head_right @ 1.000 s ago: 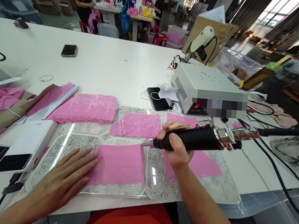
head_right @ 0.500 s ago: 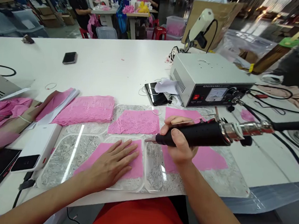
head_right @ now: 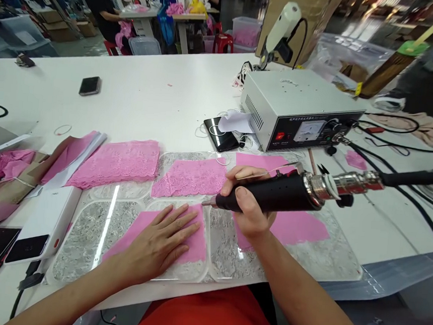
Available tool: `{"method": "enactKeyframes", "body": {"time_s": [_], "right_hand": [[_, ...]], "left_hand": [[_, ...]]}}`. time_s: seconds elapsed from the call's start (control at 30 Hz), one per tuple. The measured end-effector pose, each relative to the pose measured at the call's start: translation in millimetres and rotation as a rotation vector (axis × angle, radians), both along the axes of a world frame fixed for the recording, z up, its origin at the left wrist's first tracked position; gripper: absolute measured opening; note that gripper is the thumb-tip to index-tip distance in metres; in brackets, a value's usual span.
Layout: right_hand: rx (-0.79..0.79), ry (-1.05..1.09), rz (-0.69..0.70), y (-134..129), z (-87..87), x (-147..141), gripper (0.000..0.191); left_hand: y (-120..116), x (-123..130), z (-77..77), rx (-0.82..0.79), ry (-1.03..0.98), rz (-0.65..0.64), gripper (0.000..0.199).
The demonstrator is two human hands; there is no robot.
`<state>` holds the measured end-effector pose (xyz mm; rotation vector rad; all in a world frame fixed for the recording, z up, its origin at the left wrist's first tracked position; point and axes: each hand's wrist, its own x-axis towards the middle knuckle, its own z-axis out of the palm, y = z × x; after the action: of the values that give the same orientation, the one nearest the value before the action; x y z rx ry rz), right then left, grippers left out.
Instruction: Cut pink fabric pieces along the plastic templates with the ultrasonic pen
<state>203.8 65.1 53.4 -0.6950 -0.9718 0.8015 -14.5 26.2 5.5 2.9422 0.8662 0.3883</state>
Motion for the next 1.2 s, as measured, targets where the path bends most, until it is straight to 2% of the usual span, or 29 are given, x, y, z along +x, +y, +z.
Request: {"method": "enactKeyframes", "body": {"time_s": [0.6, 0.77, 0.9, 1.0, 1.2], "right_hand": [[0.044, -0.088, 0.042, -1, -3.2, -3, 0.009], [0.018, -0.041, 0.049, 0, -0.6, -4, 0.012], [0.032, 0.017, 0.064, -3, 2.5, 4, 0.013], [0.032, 0.012, 0.135, -7, 3.5, 10, 0.013], [0.048, 0.01, 0.241, -13, 4.8, 12, 0.014]], "left_hand": [[0, 0, 0.5, 0.009, 0.016, -0.002, 0.04], [1, -1, 2.1, 0.034, 0.035, -0.008, 0.04], [-8, -3, 15.0, 0.018, 0.041, -0.001, 0.042], [-21, -2, 23.2, -0.013, 0.035, -0.017, 0.042], [-40, 10, 14.5, -0.075, 0.017, -0.046, 0.043]]}}
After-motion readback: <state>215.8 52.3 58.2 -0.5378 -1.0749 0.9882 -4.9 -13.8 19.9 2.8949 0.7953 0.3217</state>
